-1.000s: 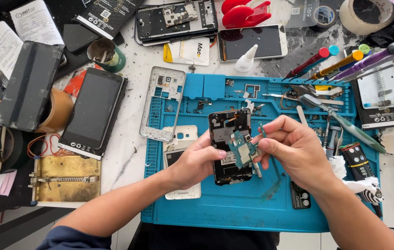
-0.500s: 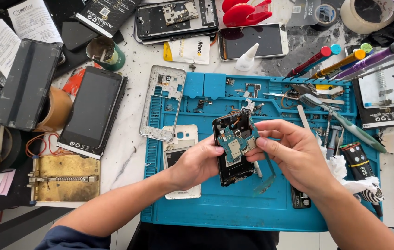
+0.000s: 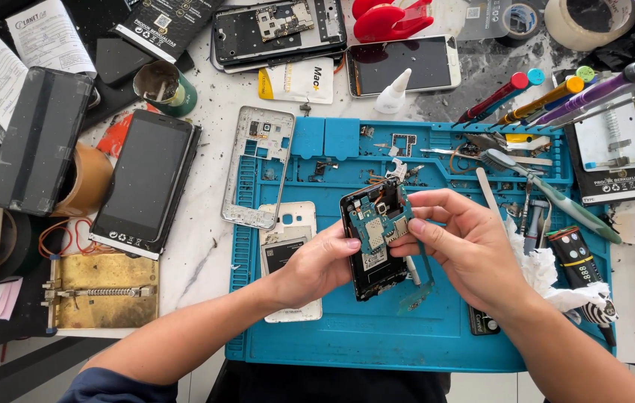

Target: The person handles a disassembled smartphone, holding the internal motherboard and casing. They use a small white tool to scrape and clean the edges of the phone's metal frame, working on the device over a blue work mat.

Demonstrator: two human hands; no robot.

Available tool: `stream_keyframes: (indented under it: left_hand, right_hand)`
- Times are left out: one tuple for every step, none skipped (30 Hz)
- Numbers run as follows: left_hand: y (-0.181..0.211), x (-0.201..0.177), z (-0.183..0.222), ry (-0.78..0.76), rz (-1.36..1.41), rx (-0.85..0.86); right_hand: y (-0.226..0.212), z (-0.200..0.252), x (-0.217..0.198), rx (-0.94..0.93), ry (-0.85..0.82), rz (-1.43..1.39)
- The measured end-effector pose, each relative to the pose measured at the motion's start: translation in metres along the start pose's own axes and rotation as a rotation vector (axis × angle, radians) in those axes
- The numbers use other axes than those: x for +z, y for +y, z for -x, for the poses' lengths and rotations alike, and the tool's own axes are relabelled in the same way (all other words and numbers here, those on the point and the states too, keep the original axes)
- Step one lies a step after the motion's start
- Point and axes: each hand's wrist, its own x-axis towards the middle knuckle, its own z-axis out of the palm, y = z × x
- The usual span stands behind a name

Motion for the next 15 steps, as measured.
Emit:
stream_keyframes:
  left_hand:
    - [0.000,-0.001,0.000,-0.001,0.000,0.000]
    - [-0.001,-0.002,0.000,-0.003,-0.007,0.003]
    - [-0.001,-0.003,0.000,-0.006,-0.013,0.005]
    - [-0.001,-0.003,0.000,-0.006,-0.013,0.005]
    - [0.000,-0.003,0.000,-0.007,-0.019,0.001]
    - [0.000,-0.003,0.000,-0.008,-0.026,-0.004]
    - [-0.001,-0.003,-0.001,-0.008,-0.025,-0.004]
    - [-0.001,-0.004,-0.001,-0.010,-0.027,-0.004]
    - [-0.002,-0.005,-0.001,-0.012,-0.028,-0.005]
    - [-0.003,-0.006,-0.001,-0.012,-0.028,-0.005]
    - [-0.003,-0.007,-0.001,-0.010,-0.027,-0.007]
    - [-0.004,-0.007,-0.001,-0.008,-0.026,-0.010]
    - [-0.003,-0.006,-0.001,-0.008,-0.026,-0.010]
    - [-0.003,-0.005,-0.001,-0.007,-0.014,-0.003]
    - [-0.002,-0.004,-0.001,-0.006,-0.003,0.004]
  right_hand:
    - [0.000,0.000,0.000,-0.001,0.000,0.000]
    - [0.000,0.000,0.000,0.005,0.005,0.001]
    - [0.000,0.000,0.001,0.011,0.009,0.002]
    - [0.000,0.001,0.001,0.010,0.009,0.002]
    - [0.000,0.001,0.002,0.010,0.017,0.000]
    - [0.000,0.002,0.003,0.009,0.024,-0.003]
    - [0.002,0.002,0.002,0.009,0.024,-0.003]
    - [0.004,0.002,0.001,0.014,0.028,-0.009]
    - [0.006,0.003,-0.001,0.019,0.031,-0.014]
    - [0.008,0.003,-0.001,0.019,0.031,-0.014]
    - [0.009,0.002,-0.002,0.014,0.032,-0.021]
    - [0.010,0.002,-0.002,0.010,0.032,-0.027]
    - [0.010,0.003,-0.002,0.010,0.032,-0.028]
    - [0.009,0.003,-0.001,-0.006,0.028,-0.030]
    - [0.009,0.003,0.000,-0.021,0.025,-0.032]
